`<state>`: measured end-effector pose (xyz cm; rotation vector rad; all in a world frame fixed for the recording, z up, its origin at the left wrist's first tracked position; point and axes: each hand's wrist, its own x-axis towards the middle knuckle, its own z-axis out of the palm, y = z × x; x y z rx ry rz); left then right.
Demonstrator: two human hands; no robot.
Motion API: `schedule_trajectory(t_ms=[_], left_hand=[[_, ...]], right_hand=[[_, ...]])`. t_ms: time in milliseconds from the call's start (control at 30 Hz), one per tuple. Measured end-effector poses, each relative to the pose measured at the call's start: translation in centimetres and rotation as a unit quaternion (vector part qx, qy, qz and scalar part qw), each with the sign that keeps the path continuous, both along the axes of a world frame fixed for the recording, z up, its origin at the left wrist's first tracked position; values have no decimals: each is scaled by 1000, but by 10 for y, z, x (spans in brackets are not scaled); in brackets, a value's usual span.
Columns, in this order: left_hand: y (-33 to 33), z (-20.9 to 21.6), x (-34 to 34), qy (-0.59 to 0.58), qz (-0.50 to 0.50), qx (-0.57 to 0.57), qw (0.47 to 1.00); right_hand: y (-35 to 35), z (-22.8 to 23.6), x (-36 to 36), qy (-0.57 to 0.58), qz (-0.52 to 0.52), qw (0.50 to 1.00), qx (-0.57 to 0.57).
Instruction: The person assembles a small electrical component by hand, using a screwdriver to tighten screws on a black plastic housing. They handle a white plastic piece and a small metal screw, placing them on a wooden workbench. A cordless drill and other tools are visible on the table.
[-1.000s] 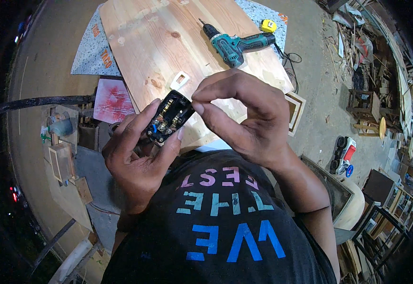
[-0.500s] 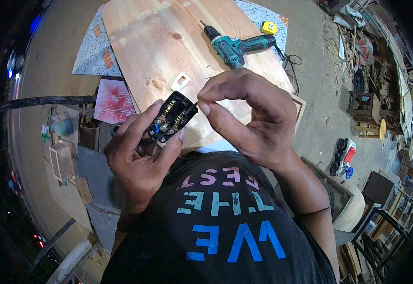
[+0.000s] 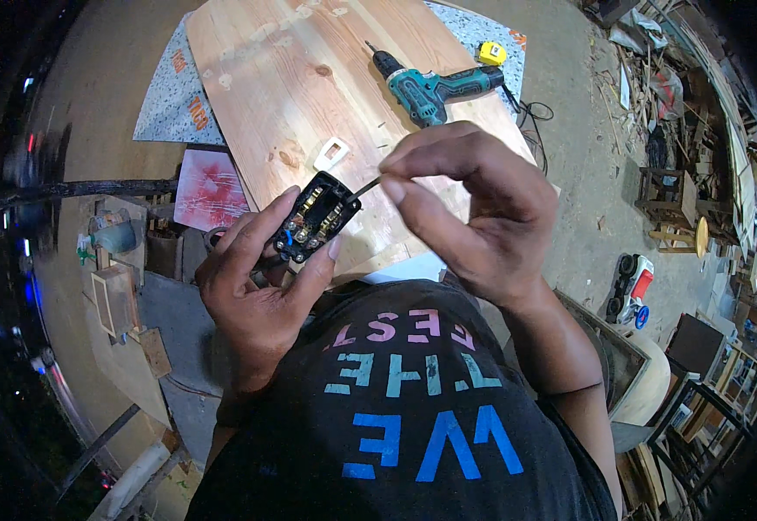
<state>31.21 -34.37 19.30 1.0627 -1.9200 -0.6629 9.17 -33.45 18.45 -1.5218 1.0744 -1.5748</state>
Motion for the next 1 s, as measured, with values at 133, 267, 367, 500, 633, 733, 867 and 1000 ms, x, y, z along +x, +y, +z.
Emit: schedule_trajectory(t_ms=[133, 267, 367, 500, 633, 733, 867, 1000], left_hand=[[-7, -10, 10, 13, -10, -36, 999], [-7, -25, 29, 1, 81, 23, 996], [-10, -35, 34, 36, 136, 121, 983], [-15, -58, 45, 78, 148, 104, 980], [-13, -60, 54, 38, 131, 175, 975], [-15, -63, 50, 26, 150, 209, 966], [-17, -73, 44, 83, 169, 210, 959], [-19, -74, 46, 51, 170, 230, 957]], right_hand=[[1, -18, -7, -37, -111, 990, 83], [-14, -128, -42, 32, -78, 943, 323], [-8, -219, -50, 186, -62, 908, 369], [-12, -238, -35, 232, -88, 914, 322], [-22, -223, -27, 274, -95, 897, 335], [-35, -213, -26, 326, -102, 893, 293], [-66, -215, -22, 343, -51, 926, 151], [-102, -223, -20, 408, 50, 901, 138]])
